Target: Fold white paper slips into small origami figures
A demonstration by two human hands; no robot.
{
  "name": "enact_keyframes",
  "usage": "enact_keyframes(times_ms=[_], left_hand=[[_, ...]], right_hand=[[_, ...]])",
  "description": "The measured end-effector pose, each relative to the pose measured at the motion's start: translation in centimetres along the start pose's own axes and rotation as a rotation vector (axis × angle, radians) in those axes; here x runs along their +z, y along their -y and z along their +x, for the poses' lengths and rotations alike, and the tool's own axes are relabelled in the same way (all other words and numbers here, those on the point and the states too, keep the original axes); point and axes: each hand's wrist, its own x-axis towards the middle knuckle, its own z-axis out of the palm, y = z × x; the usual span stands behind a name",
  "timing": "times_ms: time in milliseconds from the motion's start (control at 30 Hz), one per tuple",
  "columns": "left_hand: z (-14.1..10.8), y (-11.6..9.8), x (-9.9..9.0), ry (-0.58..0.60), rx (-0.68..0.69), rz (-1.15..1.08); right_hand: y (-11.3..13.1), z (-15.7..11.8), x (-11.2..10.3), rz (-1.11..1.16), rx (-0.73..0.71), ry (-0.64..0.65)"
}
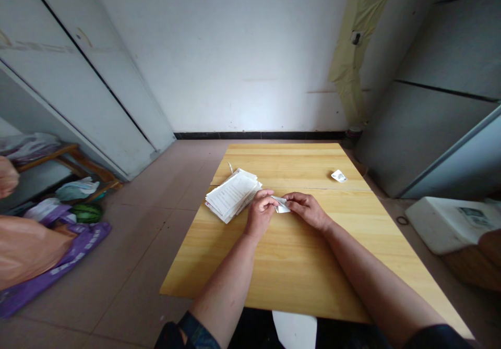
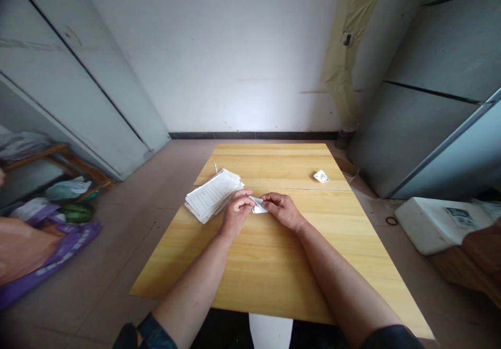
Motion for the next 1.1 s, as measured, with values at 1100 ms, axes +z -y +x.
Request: enact_keyframes(times_ms=[1100], left_hand=[[-0.5,-1.2,0.0,0.125,-0.102,-0.255]], right_hand=[[-0.3,0.5,0.4,0.031,0.045,-0.209]])
